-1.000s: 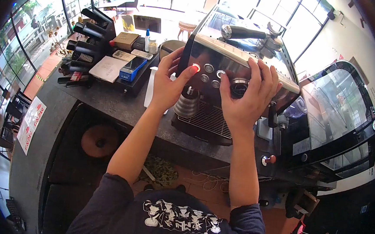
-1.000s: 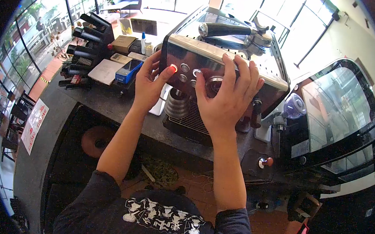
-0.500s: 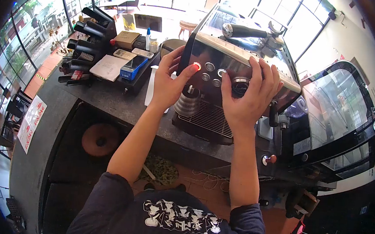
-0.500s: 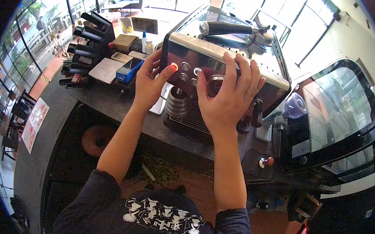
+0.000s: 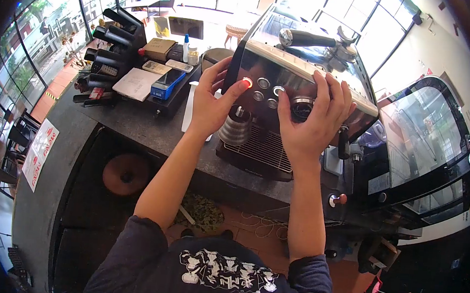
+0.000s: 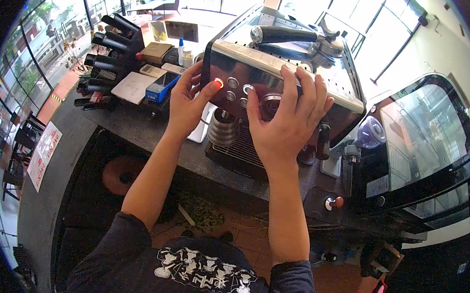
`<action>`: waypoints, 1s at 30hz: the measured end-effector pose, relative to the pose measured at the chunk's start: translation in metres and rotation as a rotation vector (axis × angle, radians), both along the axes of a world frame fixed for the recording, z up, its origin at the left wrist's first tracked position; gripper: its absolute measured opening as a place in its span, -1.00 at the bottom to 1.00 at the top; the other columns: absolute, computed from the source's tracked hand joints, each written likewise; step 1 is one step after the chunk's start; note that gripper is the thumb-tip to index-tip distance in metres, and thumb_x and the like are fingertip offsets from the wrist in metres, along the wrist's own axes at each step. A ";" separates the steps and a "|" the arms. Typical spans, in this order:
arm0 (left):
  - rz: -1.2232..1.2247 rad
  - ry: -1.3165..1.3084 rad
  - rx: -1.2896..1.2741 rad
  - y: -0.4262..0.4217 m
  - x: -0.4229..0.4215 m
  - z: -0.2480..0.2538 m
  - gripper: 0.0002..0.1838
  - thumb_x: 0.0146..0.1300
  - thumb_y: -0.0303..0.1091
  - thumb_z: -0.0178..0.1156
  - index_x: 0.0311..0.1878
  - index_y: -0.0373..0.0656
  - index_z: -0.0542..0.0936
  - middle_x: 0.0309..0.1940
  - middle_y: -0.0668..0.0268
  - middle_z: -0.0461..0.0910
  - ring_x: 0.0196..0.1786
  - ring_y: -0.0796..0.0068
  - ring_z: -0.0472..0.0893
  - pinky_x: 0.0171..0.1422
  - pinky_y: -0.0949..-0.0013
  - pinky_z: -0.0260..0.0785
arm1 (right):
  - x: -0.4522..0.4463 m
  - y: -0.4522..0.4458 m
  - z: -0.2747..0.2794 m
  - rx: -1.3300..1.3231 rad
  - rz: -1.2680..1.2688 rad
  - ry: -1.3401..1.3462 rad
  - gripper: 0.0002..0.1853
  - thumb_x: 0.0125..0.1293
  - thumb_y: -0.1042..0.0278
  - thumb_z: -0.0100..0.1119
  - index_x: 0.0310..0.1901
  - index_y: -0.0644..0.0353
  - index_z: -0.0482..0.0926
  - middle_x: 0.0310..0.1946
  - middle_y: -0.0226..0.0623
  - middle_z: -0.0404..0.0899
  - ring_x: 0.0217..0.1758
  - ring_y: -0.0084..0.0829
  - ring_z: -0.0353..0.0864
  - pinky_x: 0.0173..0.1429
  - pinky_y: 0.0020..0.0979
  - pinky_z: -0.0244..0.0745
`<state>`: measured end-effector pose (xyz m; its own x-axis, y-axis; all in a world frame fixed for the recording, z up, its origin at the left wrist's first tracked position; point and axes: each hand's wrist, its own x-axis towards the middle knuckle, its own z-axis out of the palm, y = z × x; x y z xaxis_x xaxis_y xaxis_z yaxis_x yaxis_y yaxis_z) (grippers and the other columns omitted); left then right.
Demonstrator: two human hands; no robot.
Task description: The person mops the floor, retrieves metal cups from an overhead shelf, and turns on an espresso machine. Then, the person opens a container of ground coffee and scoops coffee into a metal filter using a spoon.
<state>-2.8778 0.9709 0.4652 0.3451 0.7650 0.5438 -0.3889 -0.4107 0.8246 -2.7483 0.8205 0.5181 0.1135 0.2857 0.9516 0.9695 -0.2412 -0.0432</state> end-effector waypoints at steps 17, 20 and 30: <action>-0.010 -0.026 -0.006 0.000 0.001 -0.001 -0.26 0.26 -0.13 0.51 0.42 -0.23 0.46 0.25 0.16 0.48 0.33 0.24 0.53 0.44 0.17 0.37 | 0.000 0.000 0.000 -0.001 0.008 0.004 -0.29 0.22 0.01 0.46 0.36 0.05 0.44 0.32 -0.21 0.35 0.59 -0.02 0.11 0.67 0.21 -0.20; -0.008 -0.011 -0.006 0.000 0.000 0.001 -0.25 0.26 -0.12 0.52 0.42 -0.23 0.46 0.25 0.16 0.49 0.33 0.24 0.53 0.44 0.17 0.37 | 0.000 -0.001 0.000 -0.007 -0.002 0.005 -0.29 0.23 0.01 0.46 0.36 0.05 0.44 0.33 -0.20 0.35 0.59 -0.02 0.11 0.68 0.21 -0.20; -0.008 -0.014 -0.004 0.000 0.000 0.000 -0.24 0.26 -0.11 0.52 0.43 -0.24 0.46 0.26 0.15 0.50 0.32 0.25 0.55 0.43 0.17 0.38 | 0.000 -0.001 0.001 -0.009 0.007 0.009 -0.30 0.25 0.02 0.44 0.37 0.05 0.44 0.34 -0.19 0.34 0.59 -0.01 0.11 0.68 0.20 -0.21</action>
<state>-2.8773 0.9707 0.4655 0.3431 0.7643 0.5460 -0.4038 -0.4049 0.8204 -2.7485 0.8199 0.5188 0.1199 0.2955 0.9478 0.9709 -0.2344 -0.0497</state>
